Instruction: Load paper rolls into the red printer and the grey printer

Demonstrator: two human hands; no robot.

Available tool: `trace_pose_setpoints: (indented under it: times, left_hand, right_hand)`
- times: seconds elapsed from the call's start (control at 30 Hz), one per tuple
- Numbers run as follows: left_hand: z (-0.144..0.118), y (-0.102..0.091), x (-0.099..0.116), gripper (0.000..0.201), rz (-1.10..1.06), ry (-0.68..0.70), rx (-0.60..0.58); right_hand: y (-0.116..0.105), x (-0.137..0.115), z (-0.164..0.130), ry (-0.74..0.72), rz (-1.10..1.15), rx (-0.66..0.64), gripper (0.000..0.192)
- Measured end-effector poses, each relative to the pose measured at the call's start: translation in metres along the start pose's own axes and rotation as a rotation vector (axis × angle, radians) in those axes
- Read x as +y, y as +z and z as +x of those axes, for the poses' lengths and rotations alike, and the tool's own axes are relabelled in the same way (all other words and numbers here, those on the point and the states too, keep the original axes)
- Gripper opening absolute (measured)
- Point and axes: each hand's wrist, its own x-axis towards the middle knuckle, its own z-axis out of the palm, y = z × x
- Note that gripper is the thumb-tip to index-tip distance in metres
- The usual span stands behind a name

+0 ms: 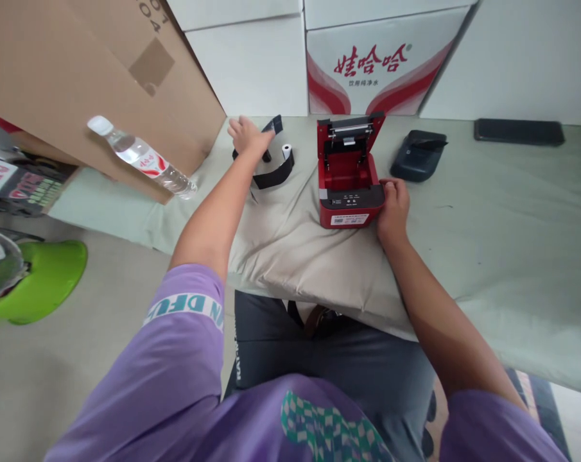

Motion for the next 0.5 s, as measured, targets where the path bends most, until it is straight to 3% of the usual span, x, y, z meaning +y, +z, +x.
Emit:
trace_pose_setpoints:
  times: [0.1,0.23,0.33,0.4,0.5]
  left_hand:
    - [0.003,-0.001,0.013,0.052,-0.139,0.043,0.011]
    - [-0.004,0.029,0.014,0.034,-0.182,0.185,-0.205]
    - [-0.018,0.046,0.007,0.023,-0.207,0.277,-0.176]
    - [-0.031,0.040,0.004,0.028,-0.256,0.322,-0.112]
    - [-0.057,0.010,0.011,0.034,-0.278,0.389,-0.026]
  right_hand:
    - [0.000,0.001,0.001,0.003,0.010,-0.008,0.060]
    - [-0.001,0.003,0.001,-0.005,0.012,-0.009,0.056]
    - [-0.001,0.003,0.001,-0.003,0.019,-0.014,0.054]
    - [-0.001,0.003,0.000,0.000,0.020,-0.019,0.054]
    - [0.000,0.002,0.000,0.000,0.015,-0.022,0.054]
